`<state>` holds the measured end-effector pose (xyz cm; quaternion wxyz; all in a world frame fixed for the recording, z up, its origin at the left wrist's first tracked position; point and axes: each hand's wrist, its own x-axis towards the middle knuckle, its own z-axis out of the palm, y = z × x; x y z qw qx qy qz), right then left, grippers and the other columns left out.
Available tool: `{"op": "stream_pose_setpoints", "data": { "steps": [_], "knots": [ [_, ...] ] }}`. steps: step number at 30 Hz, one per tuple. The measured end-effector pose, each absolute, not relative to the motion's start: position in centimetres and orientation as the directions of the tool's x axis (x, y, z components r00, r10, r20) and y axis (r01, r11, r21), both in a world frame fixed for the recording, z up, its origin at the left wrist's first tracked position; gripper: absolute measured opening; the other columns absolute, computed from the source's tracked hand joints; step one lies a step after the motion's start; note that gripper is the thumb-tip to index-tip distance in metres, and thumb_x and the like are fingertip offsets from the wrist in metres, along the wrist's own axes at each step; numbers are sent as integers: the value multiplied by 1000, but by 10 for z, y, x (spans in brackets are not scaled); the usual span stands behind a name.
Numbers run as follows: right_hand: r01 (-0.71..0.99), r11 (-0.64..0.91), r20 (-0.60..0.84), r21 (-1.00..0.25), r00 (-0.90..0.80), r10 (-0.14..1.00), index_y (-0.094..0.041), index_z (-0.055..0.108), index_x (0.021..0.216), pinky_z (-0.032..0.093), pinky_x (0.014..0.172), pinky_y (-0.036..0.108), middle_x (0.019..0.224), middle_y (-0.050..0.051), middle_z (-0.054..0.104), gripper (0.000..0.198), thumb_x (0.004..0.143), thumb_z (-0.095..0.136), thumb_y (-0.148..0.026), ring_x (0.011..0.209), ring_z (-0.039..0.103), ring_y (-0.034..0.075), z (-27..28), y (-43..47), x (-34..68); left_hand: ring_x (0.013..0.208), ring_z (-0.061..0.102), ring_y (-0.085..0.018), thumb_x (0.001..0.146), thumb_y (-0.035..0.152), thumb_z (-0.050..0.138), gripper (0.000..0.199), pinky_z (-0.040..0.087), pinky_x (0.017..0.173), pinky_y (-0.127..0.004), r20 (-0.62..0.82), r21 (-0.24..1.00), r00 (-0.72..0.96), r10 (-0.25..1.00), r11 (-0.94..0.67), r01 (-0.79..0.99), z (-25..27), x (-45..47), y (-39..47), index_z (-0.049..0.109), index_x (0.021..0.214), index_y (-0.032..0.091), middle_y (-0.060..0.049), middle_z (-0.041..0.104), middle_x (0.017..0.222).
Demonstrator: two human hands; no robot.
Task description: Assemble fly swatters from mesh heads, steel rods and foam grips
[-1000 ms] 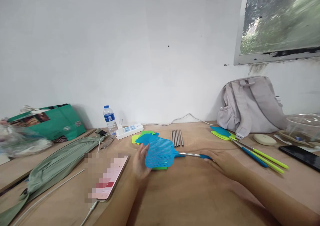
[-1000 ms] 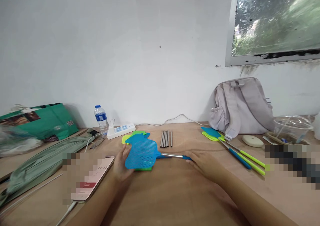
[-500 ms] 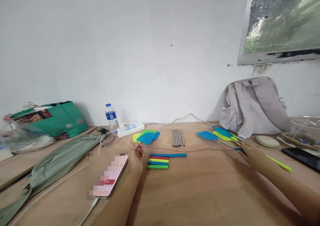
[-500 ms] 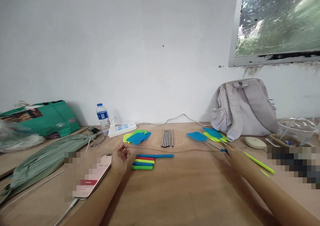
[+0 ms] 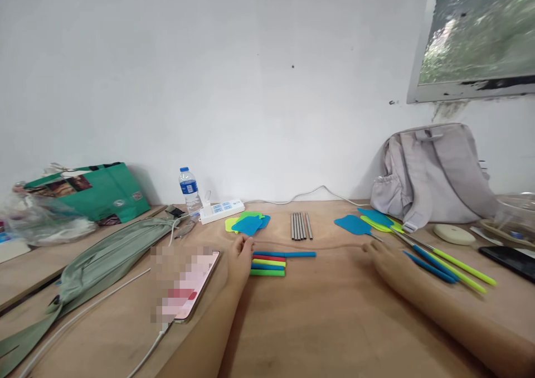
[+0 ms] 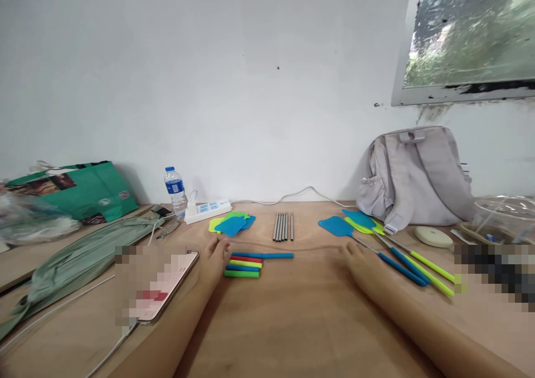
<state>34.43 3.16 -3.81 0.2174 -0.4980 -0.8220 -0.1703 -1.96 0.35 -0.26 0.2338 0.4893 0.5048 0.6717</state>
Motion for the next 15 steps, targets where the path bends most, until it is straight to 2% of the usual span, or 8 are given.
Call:
{"op": "stream_pose_setpoints", "data": {
  "steps": [2, 5, 7, 9, 11, 15],
  "knots": [
    [837, 527, 469, -147, -410, 782, -21, 56, 87, 40, 67, 32, 82, 7, 56, 18, 80, 40, -16, 72, 53, 18, -39, 32, 313, 47, 36, -9, 69, 29, 51, 19, 27, 49, -21, 469, 874, -344, 813, -373, 311, -3, -15, 3, 47, 54, 18, 6, 37, 48],
    [809, 549, 462, -211, -412, 785, -20, 56, 94, 43, 70, 31, 94, 6, 55, 18, 84, 43, -28, 78, 53, 15, -40, 43, 273, 58, 43, -13, 68, 25, 53, 16, 32, 58, -23, 538, 777, -232, 810, -369, 511, -3, -6, 1, 49, 54, 19, 4, 42, 53],
    [794, 557, 467, -242, -408, 784, -18, 53, 102, 44, 73, 33, 101, 6, 54, 24, 85, 44, -33, 83, 52, 14, -39, 57, 253, 70, 48, -16, 70, 23, 50, 12, 34, 68, -27, 579, 629, -110, 808, -356, 692, -2, 0, 0, 53, 59, 19, 1, 51, 63],
    [782, 558, 475, -280, -392, 788, -19, 53, 102, 43, 74, 31, 99, 6, 52, 22, 85, 42, -29, 83, 51, 15, -37, 73, 238, 82, 49, -19, 73, 22, 48, 9, 34, 77, -32, 577, 422, 39, 816, -339, 841, -2, 8, -2, 57, 72, 21, -2, 57, 80],
    [776, 544, 481, -318, -362, 798, -19, 53, 100, 42, 74, 29, 95, 7, 50, 22, 86, 37, -23, 81, 50, 15, -36, 88, 227, 91, 48, -21, 74, 23, 47, 18, 33, 83, -36, 545, 272, 142, 826, -334, 902, -3, 17, -4, 58, 88, 21, -4, 57, 93],
    [772, 511, 470, -378, -315, 824, -18, 54, 95, 39, 72, 28, 88, 6, 48, 23, 84, 33, -16, 78, 49, 15, -36, 110, 218, 96, 46, -23, 74, 24, 46, 28, 29, 91, -40, 509, 135, 244, 825, -357, 924, -6, 35, -5, 56, 100, 20, -6, 56, 98]
  ]
}}
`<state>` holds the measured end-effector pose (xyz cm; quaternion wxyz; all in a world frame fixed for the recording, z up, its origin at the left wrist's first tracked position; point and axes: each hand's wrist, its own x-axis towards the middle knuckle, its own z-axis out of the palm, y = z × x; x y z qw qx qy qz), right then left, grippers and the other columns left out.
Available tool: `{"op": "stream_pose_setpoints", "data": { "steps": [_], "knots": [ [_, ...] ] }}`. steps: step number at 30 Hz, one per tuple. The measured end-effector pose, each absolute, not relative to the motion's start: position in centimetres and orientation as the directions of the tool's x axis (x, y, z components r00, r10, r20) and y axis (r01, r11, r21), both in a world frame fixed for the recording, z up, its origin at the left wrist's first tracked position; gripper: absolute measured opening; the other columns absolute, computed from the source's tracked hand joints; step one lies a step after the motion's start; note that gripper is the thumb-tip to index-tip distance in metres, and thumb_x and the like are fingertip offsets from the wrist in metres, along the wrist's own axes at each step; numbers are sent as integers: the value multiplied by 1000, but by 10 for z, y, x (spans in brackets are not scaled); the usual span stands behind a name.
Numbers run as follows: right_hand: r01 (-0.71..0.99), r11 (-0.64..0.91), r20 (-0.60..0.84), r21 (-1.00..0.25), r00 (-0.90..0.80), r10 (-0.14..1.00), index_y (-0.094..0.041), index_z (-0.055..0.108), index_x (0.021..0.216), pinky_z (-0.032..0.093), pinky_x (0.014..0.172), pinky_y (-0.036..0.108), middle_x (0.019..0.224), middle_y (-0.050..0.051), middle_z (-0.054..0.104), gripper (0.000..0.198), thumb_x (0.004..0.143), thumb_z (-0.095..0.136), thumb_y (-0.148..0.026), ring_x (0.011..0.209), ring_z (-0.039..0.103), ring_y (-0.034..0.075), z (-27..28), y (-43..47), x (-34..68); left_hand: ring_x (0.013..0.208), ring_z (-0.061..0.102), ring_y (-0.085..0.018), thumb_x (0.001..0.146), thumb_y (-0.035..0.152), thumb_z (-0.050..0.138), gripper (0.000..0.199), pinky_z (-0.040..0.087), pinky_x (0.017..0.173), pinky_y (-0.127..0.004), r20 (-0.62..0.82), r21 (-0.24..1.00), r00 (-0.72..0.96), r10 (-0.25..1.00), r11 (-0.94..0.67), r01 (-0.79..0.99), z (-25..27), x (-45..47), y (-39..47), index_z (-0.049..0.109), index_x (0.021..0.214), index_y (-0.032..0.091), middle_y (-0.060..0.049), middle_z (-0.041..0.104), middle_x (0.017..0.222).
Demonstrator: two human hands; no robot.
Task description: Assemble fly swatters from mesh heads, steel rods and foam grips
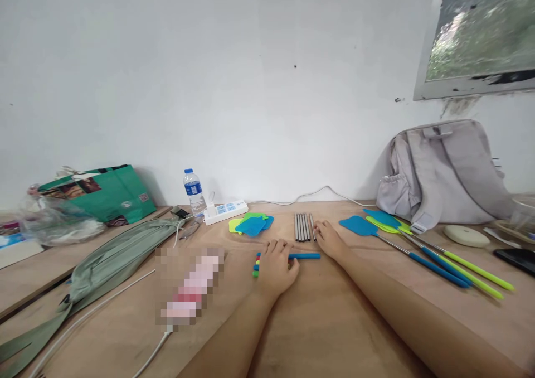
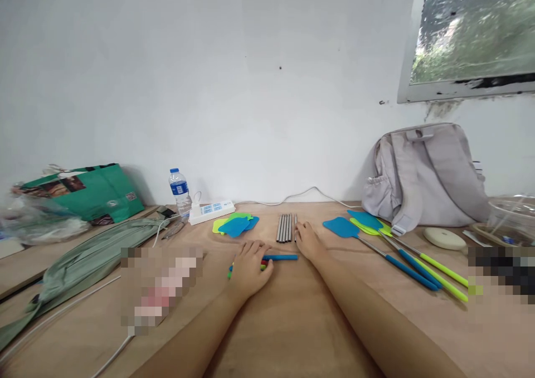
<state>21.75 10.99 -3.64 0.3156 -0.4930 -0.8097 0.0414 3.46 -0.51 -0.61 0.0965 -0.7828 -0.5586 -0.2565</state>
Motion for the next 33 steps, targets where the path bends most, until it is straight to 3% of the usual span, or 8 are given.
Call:
{"op": "stream_pose_setpoints", "data": {
  "steps": [7, 15, 19, 23, 27, 33],
  "knots": [
    [749, 499, 418, -436, -323, 849, -18, 55, 78, 35, 69, 24, 79, 3, 49, 9, 78, 47, -23, 72, 47, 13, -38, 120, 217, 97, 45, -22, 75, 20, 45, 24, 28, 93, -39, 446, 99, 343, 827, -426, 899, -10, 50, 0, 58, 95, 19, -7, 55, 99],
    [683, 343, 419, -645, -60, 906, -19, 41, 69, 30, 57, 23, 61, -1, 47, 8, 70, 48, -14, 60, 44, 13, -45, 131, 225, 93, 47, -20, 77, 16, 41, 17, 34, 86, -35, 393, 150, 386, 835, -472, 869, -9, 47, 2, 54, 89, 19, -6, 56, 94],
    [505, 299, 412, -809, 125, 903, -21, 36, 73, 33, 56, 25, 60, -2, 49, 10, 71, 46, -20, 59, 47, 14, -45, 135, 235, 91, 48, -20, 78, 15, 38, 17, 35, 85, -34, 368, 173, 389, 844, -474, 864, -9, 46, 2, 52, 87, 19, -6, 56, 92],
    [222, 288, 344, -931, 277, 897, -22, 33, 80, 37, 51, 25, 60, -2, 52, 21, 73, 46, -38, 54, 49, 13, -42, 136, 244, 93, 47, -19, 78, 14, 39, 19, 35, 85, -33, 386, 201, 403, 830, -502, 841, -10, 44, 1, 52, 91, 19, -6, 56, 95],
    [-48, 300, 274, -953, 291, 917, -22, 38, 79, 35, 41, 23, 60, -3, 56, 32, 65, 53, -47, 43, 43, 9, -39, 129, 247, 96, 47, -20, 77, 15, 41, 25, 35, 88, -33, 408, 220, 406, 818, -520, 826, -10, 43, 1, 53, 98, 19, -6, 56, 100],
    [-306, 266, 185, -914, 270, 945, -21, 43, 69, 37, 41, 21, 60, -3, 57, 25, 57, 62, -34, 46, 47, 9, -37, 100, 242, 100, 46, -20, 78, 17, 41, 30, 33, 91, -34, 381, 212, 405, 831, -505, 837, -11, 43, 2, 54, 105, 20, -6, 55, 105]
  ]
}}
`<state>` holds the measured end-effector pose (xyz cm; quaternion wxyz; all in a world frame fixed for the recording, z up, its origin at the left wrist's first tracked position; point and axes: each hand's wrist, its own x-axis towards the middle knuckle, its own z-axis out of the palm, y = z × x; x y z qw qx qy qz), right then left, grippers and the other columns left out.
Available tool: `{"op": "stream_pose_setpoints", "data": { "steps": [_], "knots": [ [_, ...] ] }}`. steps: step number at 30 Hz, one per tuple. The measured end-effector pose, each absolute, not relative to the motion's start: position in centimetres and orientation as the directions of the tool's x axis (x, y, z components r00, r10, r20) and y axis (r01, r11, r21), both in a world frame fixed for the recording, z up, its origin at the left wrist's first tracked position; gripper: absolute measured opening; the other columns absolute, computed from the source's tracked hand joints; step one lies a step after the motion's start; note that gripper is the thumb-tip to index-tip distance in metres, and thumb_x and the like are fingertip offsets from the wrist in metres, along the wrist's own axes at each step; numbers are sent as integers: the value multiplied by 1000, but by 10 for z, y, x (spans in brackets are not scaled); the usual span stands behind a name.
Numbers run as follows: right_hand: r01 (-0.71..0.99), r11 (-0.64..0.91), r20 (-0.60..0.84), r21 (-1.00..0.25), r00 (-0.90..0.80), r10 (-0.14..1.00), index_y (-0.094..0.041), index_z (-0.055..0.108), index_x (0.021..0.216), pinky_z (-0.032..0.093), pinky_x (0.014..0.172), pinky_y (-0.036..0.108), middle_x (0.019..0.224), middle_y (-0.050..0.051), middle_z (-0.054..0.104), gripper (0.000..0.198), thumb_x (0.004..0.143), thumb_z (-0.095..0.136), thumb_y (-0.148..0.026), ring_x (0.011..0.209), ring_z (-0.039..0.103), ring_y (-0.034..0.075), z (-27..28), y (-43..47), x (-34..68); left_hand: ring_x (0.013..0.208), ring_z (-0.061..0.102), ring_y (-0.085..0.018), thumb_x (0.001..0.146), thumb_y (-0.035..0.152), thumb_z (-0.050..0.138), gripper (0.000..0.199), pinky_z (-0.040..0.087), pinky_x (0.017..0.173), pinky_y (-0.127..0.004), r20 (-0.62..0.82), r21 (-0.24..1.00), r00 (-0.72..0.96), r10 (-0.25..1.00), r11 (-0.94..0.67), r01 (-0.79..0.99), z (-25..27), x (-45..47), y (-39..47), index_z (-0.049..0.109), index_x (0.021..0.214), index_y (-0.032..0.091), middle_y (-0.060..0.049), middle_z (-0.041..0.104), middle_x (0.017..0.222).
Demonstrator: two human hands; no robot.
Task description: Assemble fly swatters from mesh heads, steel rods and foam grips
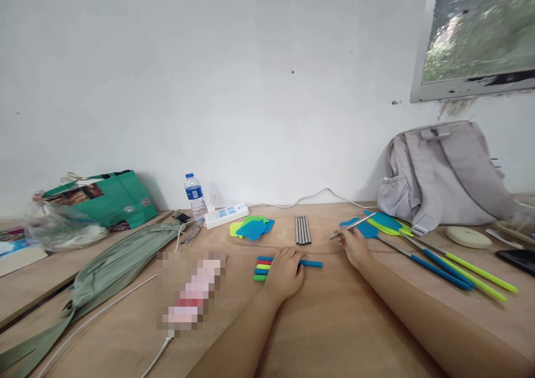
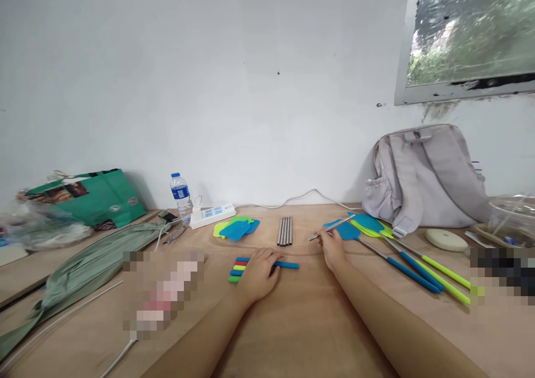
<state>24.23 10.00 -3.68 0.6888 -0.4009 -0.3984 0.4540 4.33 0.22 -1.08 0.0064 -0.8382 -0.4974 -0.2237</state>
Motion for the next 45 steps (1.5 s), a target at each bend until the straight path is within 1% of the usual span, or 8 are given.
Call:
{"op": "stream_pose_setpoints", "data": {
  "steps": [3, 7, 13, 20, 27, 31, 36, 45],
  "knots": [
    [-377, 235, 173, -896, 193, 966, -20, 50, 68, 44, 48, 24, 65, -1, 60, 20, 61, 58, -37, 53, 55, 12, -35, 76, 246, 98, 46, -20, 79, 18, 41, 29, 34, 89, -34, 386, 204, 398, 832, -498, 843, -13, 43, 3, 56, 103, 21, -6, 55, 102],
    [-424, 124, 125, -897, 26, 992, -18, 56, 59, 46, 51, 28, 61, 3, 61, 29, 68, 51, -45, 54, 57, 15, -35, 49, 259, 96, 47, -20, 79, 18, 41, 28, 35, 88, -33, 388, 206, 392, 834, -493, 845, -15, 44, 4, 57, 101, 21, -5, 56, 99],
    [-291, 7, 58, -957, -167, 984, -17, 59, 49, 45, 51, 29, 50, 5, 58, 42, 65, 53, -55, 48, 55, 15, -40, 38, 263, 95, 47, -19, 79, 18, 41, 27, 35, 88, -34, 374, 205, 402, 836, -497, 843, -15, 45, 5, 58, 100, 21, -5, 56, 96],
    [-280, 66, 110, -958, -144, 983, -17, 63, 56, 47, 59, 31, 61, 3, 61, 35, 64, 57, -51, 55, 56, 15, -41, 36, 251, 93, 49, -19, 79, 18, 43, 18, 36, 85, -32, 385, 186, 418, 823, -513, 838, -12, 44, 4, 58, 89, 19, -5, 57, 94],
    [-462, -8, 80, -887, -170, 982, -18, 62, 63, 45, 60, 31, 67, 3, 62, 16, 62, 56, -33, 59, 57, 16, -30, 31, 254, 94, 49, -18, 81, 22, 46, 16, 36, 86, -32, 471, 202, 448, 760, -587, 784, -9, 45, 2, 56, 94, 20, -3, 60, 97],
    [-495, -40, 83, -868, -223, 971, -18, 62, 66, 45, 60, 30, 66, 3, 62, 15, 64, 52, -28, 60, 57, 16, -26, 26, 251, 92, 51, -17, 84, 24, 44, 17, 35, 87, -35, 511, 113, 527, 679, -661, 742, -5, 47, -1, 56, 97, 22, -2, 62, 96],
    [-497, -19, 116, -867, -238, 964, -18, 62, 66, 44, 54, 28, 69, 4, 61, 21, 66, 47, -34, 61, 56, 16, -25, 19, 245, 83, 53, -18, 87, 28, 40, 19, 40, 79, -34, 571, -29, 580, 581, -692, 721, -4, 52, -9, 56, 92, 19, -3, 63, 87],
    [-370, -33, 90, -929, -311, 946, -19, 55, 54, 42, 46, 27, 58, 5, 59, 32, 60, 45, -49, 54, 53, 17, -38, 11, 229, 75, 59, -14, 90, 31, 29, 27, 46, 67, -24, 616, 38, 573, 541, -747, 664, -19, 64, -26, 53, 95, 19, -2, 63, 79]
  ]
}}
